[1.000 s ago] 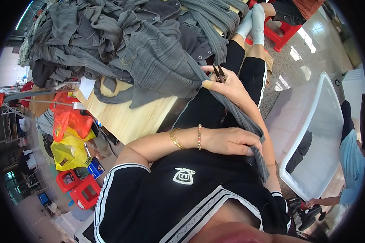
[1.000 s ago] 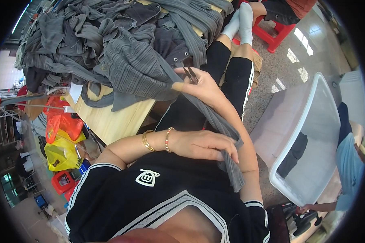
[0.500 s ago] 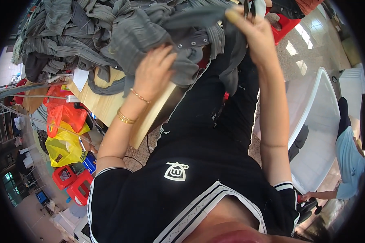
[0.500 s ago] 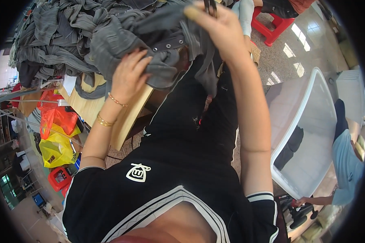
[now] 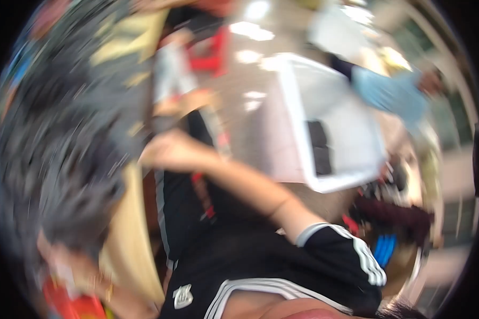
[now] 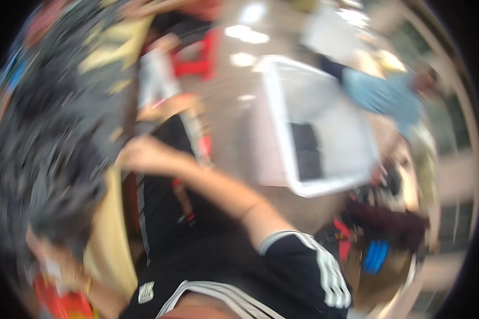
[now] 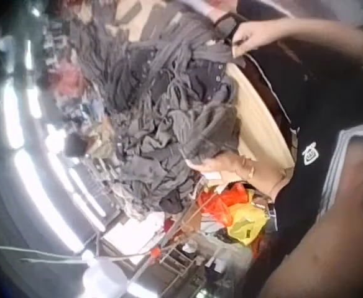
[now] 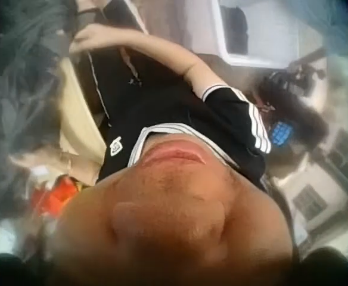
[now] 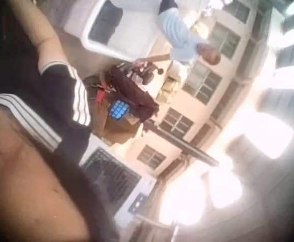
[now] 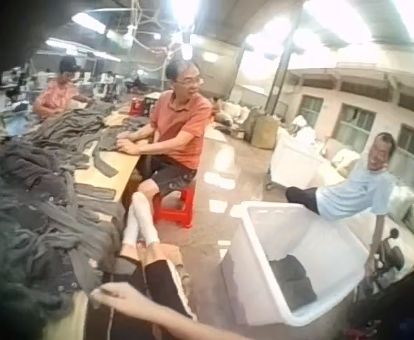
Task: Trimming excess material and threads from textile components using hand snips.
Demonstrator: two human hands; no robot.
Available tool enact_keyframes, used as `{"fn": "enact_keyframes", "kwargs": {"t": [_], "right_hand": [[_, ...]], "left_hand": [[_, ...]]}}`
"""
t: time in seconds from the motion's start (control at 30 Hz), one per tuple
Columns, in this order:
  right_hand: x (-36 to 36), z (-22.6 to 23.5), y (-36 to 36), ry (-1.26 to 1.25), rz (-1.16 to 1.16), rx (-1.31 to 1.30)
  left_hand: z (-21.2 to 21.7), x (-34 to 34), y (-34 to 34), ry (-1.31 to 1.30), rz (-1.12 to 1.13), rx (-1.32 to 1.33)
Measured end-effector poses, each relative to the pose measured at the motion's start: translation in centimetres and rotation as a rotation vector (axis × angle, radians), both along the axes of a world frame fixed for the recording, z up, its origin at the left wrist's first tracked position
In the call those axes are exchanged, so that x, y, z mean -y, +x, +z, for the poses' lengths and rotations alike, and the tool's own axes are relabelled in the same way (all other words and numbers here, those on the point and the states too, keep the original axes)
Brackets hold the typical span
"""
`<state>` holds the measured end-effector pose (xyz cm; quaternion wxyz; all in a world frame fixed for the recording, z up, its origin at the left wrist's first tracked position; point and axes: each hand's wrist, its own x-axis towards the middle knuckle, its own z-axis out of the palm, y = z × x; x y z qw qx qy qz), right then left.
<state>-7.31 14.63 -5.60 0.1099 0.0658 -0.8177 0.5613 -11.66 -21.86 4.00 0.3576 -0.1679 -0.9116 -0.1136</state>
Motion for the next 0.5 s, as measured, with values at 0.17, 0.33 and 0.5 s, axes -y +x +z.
{"fn": "enact_keyframes", "kwargs": {"t": [0.17, 0.33, 0.5], "right_hand": [[0.1, -3.8, 8.2, -0.431, 0.031, 0.282], [-3.4, -2.2, 14.7, -0.488, -0.162, 0.204], [-3.6, -0.7, 15.6, -0.752, -0.246, 0.253]], "left_hand": [[0.6, -17.1, -3.8, 0.289, -0.647, -0.017], [3.9, -19.3, -2.8, 0.302, -0.989, -0.040], [5.8, -18.4, -2.0, 0.241, -1.219, -0.048]]}}
